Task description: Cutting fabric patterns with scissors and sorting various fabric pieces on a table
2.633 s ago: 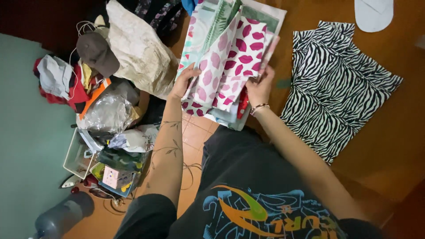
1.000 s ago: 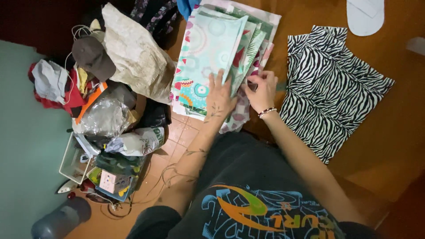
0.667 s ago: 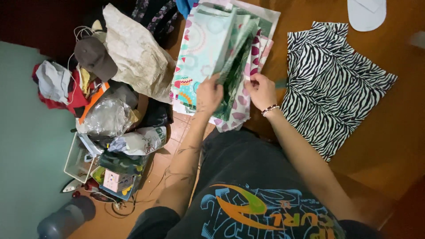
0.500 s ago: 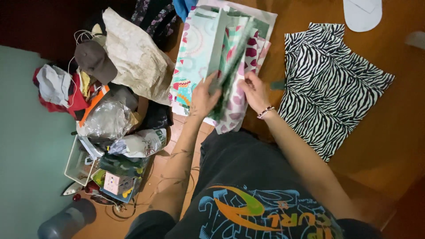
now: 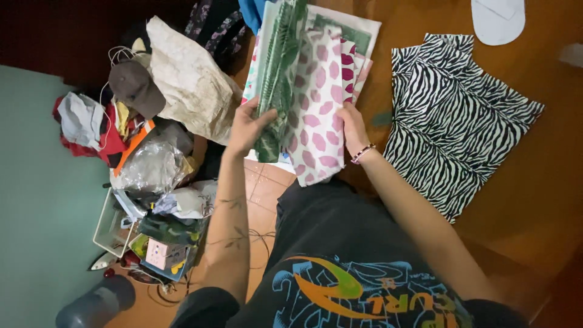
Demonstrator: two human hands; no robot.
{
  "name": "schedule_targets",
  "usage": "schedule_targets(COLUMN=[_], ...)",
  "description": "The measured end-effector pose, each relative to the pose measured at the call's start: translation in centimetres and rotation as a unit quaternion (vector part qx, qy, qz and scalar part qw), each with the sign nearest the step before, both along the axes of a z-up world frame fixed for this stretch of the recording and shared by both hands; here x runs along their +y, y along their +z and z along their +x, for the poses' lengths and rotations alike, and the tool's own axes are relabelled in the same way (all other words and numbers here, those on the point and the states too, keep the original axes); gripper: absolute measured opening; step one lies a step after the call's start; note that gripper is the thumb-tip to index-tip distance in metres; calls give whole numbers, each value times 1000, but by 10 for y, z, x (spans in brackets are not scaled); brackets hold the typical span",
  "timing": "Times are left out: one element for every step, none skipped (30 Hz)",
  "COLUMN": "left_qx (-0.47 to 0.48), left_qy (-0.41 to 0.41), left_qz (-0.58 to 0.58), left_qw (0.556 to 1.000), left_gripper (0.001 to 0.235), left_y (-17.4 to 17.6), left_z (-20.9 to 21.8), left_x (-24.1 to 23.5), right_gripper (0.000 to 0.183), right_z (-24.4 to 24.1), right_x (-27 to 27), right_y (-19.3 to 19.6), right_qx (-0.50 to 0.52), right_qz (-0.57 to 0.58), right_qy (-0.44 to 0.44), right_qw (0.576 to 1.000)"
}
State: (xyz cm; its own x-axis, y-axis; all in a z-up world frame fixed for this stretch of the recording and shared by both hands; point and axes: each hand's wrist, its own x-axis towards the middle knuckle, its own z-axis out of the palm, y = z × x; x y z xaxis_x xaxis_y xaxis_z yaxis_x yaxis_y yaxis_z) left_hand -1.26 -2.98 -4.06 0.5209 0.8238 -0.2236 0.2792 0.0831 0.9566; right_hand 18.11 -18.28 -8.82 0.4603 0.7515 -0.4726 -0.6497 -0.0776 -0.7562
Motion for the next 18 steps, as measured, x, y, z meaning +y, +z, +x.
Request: schedule_targets(left_qx=[-34,-65,-64,-83,-102,-103,-128,-153,-153,-159,-165,-165,-171,-177,-177,-180,-183,-184], left_qy=[-2,-3,-3,5,13,11,27,44,42,58,73,74,81,87,89,88,86,88], left_qz=[-49,-100,-102,-131,-160,-161,-204,-246,-248,-262,-276,-276,-280,-285,-285,-286,-287,-287], left_qw=[998,993,993,988,982,981,970,956,956,950,944,944,941,938,938,937,936,936], left_gripper=[28,24,24,25,27,27,26,26,26,29,33,33,34,35,35,36,37,37], left_y=[-18,-37,-34,-31,-28,-88,-144,-199,-155,-108,-56,-71,-86,-101,-100,-99,-98,-93], left_z=[-7,-17,-17,-16,-14,-36,-49,-48,-44,-29,-9,-12,-15,-19,-20,-19,-19,-18], left_x=[11,19,16,16,15,26,38,58,30,13,-2,2,5,8,6,6,6,6], right_gripper=[22,28,28,36,46,46,50,57,57,51,47,47,30,18,18,20,21,21], right_z=[6,10,7,5,3,0,-3,-6,-3,1,4,8,12,15,13,13,13,11], right_x=[-3,-10,-13,-13,-13,-11,-9,-8,-9,-8,-7,-8,-9,-10,-12,-13,-13,-12], right_y=[-25,-49,-40,-30,-20,-2,17,35,25,15,6,-18,-41,-65,-57,-49,-41,-33], right_qx=[-89,-176,-174,-197,-219,-220,-271,-321,-322,-333,-345,-345,-342,-339,-338,-350,-362,-363], right_qz=[-38,-79,-81,-92,-103,-105,-104,-104,-106,-109,-112,-113,-116,-119,-120,-128,-136,-135], right_qy=[19,38,38,38,37,35,35,37,35,58,81,83,81,79,81,84,87,88], right_qw=[995,981,981,975,970,969,956,941,940,935,928,928,929,930,930,924,918,918])
